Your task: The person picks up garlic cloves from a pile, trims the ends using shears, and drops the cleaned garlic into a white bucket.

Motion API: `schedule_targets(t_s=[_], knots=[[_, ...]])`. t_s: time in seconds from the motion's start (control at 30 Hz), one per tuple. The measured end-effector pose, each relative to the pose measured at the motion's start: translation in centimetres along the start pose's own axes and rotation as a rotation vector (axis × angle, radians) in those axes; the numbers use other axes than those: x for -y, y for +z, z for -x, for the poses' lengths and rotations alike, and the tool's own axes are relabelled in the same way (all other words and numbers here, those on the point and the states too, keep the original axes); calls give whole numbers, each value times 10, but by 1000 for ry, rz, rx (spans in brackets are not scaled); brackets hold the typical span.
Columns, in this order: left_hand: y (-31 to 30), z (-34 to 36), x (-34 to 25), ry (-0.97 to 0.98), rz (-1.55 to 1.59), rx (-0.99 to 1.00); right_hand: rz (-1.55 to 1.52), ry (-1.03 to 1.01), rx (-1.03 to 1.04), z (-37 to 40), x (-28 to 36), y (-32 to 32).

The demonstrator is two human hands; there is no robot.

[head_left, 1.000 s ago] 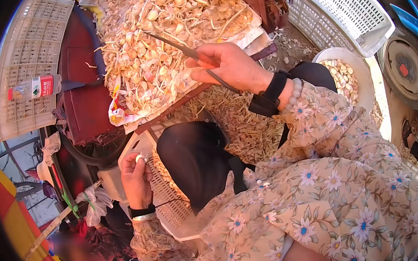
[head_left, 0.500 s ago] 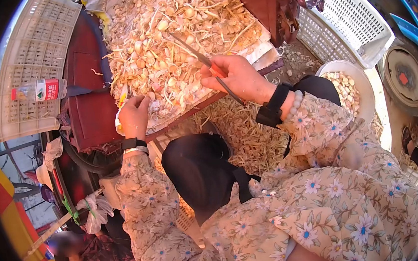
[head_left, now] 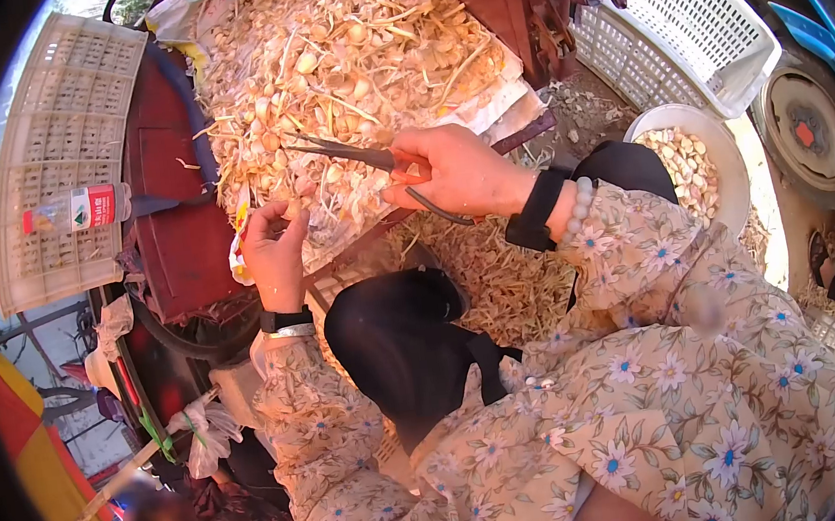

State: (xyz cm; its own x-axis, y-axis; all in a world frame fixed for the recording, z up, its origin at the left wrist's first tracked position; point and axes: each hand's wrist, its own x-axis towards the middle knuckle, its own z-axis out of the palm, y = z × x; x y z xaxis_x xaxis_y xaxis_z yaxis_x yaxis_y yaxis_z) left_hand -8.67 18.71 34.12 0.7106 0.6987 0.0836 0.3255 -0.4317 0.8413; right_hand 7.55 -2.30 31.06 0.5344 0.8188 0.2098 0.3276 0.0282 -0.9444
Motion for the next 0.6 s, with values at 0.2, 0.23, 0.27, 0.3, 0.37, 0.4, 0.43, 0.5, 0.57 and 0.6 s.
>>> schedule_targets(t_s=[0.2, 0.23, 0.27, 0.3, 0.37, 0.4, 0.43, 0.5, 0.57, 0.6], knots=[[23, 36, -50, 94, 322, -41, 229, -189, -48, 8, -6, 11], [23, 38, -52, 102, 352, -46, 245, -183, -24, 8, -7, 11], [19, 39, -48, 56, 340, -34, 224, -137, -6, 7, -6, 10], [18, 38, -47, 14, 354, -18, 202, -89, 12, 6, -6, 8], [18, 37, -46, -72, 379, 19, 137, 0, 41, 2, -3, 3], [20, 33, -44, -113, 390, -3, 95, 43, 51, 0, -1, 0], [19, 28, -39, -162, 424, 16, 54, 85, 60, -1, -1, -2], [11, 14, -24, -258, 490, 53, 17, 78, 35, -1, -4, -2], [10, -5, -14, -352, 486, 18, -16, 50, 8, -4, -7, -1], [10, -14, -10, -358, 457, 16, -33, 30, -6, -4, -7, 0]])
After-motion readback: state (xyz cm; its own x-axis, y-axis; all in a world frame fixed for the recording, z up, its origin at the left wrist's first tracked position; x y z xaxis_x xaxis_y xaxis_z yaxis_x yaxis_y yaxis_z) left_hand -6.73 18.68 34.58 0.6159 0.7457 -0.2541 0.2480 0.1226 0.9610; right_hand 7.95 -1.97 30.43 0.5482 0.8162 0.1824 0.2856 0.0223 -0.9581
